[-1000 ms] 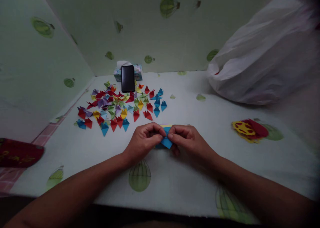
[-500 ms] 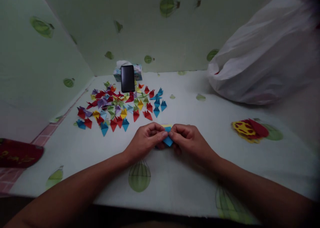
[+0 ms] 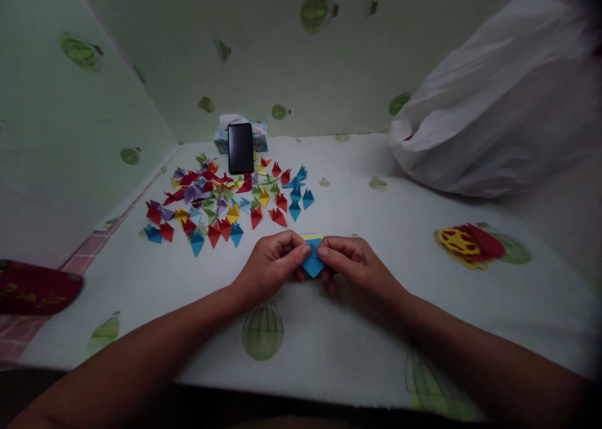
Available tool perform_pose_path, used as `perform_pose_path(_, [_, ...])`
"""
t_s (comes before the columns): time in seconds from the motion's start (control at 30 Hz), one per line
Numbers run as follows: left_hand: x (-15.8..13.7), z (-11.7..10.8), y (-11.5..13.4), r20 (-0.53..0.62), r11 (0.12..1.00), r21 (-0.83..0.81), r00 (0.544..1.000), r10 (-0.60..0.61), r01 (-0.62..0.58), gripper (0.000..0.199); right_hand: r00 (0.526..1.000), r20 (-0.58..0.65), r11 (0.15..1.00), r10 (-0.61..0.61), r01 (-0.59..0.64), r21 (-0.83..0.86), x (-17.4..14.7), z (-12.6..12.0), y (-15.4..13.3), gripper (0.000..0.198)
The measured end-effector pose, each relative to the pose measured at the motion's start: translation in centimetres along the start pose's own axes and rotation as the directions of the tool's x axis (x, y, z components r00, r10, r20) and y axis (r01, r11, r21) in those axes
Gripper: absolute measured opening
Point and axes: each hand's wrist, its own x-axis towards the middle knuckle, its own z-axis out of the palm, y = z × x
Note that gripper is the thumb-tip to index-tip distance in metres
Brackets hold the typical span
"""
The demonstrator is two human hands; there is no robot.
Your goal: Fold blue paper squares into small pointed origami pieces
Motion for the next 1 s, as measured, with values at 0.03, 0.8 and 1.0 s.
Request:
perform_pose_path(0.03, [0.0,0.0,0.0,-0.001,1.0,0.009,1.0,0.007,-0.007,0.031,1.0,0.003,1.0,-0.001,0.001,0.004,0.1,0.0,0.0,0.037])
perform_pose_path(0.8, [0.6,-0.4,-0.6,-0.071,0.99,-0.109,0.994,0.077,-0.085,0.027,0.991,-0.135,1.0,-0.006,0.003,-0.026,0.4,-0.4,0.0,0.034])
perform_pose_path(1.0, [0.7,-0.3,-1.2,-0.001,0.982,-0.04,0.982,0.186,-0.186,0.022,0.982,-0.191,0.997,-0.011,0.024,0.067,0.6,-0.5,0.6,0.033])
